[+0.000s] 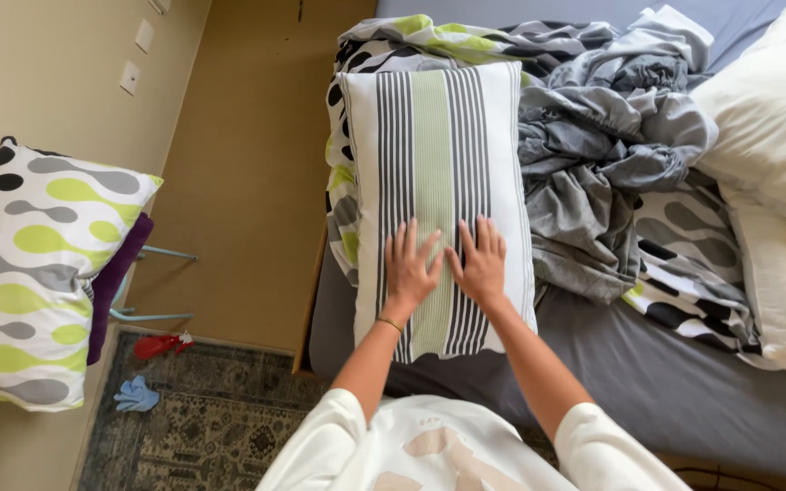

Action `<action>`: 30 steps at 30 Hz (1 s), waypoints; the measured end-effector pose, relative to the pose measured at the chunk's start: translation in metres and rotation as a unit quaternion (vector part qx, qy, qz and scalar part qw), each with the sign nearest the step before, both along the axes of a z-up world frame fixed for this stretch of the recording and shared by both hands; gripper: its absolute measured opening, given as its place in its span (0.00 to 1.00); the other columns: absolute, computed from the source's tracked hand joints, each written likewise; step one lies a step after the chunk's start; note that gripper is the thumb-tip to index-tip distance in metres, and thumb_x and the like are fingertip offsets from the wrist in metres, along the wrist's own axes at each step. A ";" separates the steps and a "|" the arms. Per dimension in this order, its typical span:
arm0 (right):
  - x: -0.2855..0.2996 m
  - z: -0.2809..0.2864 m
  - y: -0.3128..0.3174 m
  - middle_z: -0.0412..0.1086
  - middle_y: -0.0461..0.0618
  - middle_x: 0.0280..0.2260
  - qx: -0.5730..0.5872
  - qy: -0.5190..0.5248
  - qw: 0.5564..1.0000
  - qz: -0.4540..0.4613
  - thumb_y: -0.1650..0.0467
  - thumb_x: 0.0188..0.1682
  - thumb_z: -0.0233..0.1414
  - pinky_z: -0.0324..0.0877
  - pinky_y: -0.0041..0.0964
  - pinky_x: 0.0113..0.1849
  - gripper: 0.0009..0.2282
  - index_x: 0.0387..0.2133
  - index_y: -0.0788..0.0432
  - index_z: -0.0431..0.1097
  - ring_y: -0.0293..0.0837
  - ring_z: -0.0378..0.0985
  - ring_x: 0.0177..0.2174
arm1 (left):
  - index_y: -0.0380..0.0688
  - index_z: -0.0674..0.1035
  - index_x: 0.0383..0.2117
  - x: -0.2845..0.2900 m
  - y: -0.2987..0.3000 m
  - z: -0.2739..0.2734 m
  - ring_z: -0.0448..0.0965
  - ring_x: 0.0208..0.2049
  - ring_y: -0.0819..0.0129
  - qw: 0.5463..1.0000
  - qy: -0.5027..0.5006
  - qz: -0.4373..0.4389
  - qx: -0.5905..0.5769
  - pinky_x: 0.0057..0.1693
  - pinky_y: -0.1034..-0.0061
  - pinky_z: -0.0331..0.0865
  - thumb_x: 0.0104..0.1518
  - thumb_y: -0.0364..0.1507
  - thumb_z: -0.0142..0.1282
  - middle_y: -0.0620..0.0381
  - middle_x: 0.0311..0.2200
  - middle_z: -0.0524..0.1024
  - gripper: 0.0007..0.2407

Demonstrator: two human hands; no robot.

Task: The person places a pillow into a patterned pillowcase, repeatedly adjusting and smoothing the fabric to fit the pillow. They then place the finished pillow on a chair and pick up another pillow from the bed.

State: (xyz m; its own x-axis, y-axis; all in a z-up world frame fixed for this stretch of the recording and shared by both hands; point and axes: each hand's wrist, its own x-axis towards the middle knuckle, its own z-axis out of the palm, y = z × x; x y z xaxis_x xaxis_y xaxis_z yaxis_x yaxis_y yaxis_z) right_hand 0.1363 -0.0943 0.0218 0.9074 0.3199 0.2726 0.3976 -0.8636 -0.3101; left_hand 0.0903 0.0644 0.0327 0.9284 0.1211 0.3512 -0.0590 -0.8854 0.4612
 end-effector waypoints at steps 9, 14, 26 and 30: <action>-0.078 -0.095 -0.066 0.40 0.62 0.71 -0.020 0.046 0.998 -0.048 0.47 0.53 0.40 0.28 0.64 0.64 0.29 0.68 0.37 0.52 0.59 0.34 0.70 | 0.60 0.65 0.67 -0.102 0.003 -0.097 0.50 0.71 0.45 0.996 0.073 0.056 -0.001 0.69 0.45 0.44 0.63 0.48 0.50 0.40 0.70 0.52 0.26; -0.063 -0.088 -0.086 0.43 0.71 0.67 0.072 0.143 0.976 -0.147 0.44 0.48 0.47 0.49 0.71 0.59 0.39 0.71 0.42 0.44 0.69 0.47 0.65 | 0.49 0.66 0.65 -0.099 0.053 -0.116 0.67 0.62 0.40 0.913 0.232 0.220 -0.254 0.66 0.48 0.60 0.58 0.58 0.48 0.31 0.58 0.68 0.34; -0.022 -0.025 -0.050 0.36 0.68 0.68 0.473 0.352 0.789 -0.171 0.42 0.51 0.44 0.42 0.69 0.62 0.40 0.72 0.33 0.29 0.71 0.40 0.66 | 0.42 0.85 0.25 -0.009 0.047 0.081 0.81 0.25 0.66 0.897 0.056 0.083 -0.431 0.37 0.68 0.72 0.58 0.40 0.62 0.50 0.19 0.79 0.14; -0.005 -0.006 -0.042 0.43 0.67 0.65 0.536 0.391 0.736 -0.133 0.41 0.50 0.44 0.49 0.69 0.59 0.39 0.70 0.40 0.37 0.68 0.48 0.63 | 0.41 0.79 0.27 -0.013 -0.026 0.235 0.82 0.24 0.42 0.976 -0.113 -0.004 -0.187 0.26 0.54 0.70 0.61 0.34 0.57 0.38 0.16 0.76 0.10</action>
State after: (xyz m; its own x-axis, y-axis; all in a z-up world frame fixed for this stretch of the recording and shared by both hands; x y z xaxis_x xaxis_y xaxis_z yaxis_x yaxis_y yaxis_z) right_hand 0.1310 -0.1362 0.0154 0.9124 0.0836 -0.4008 -0.4042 0.0280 -0.9143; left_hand 0.0769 0.0383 0.2681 0.8336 0.2730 0.4802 -0.2033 -0.6567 0.7263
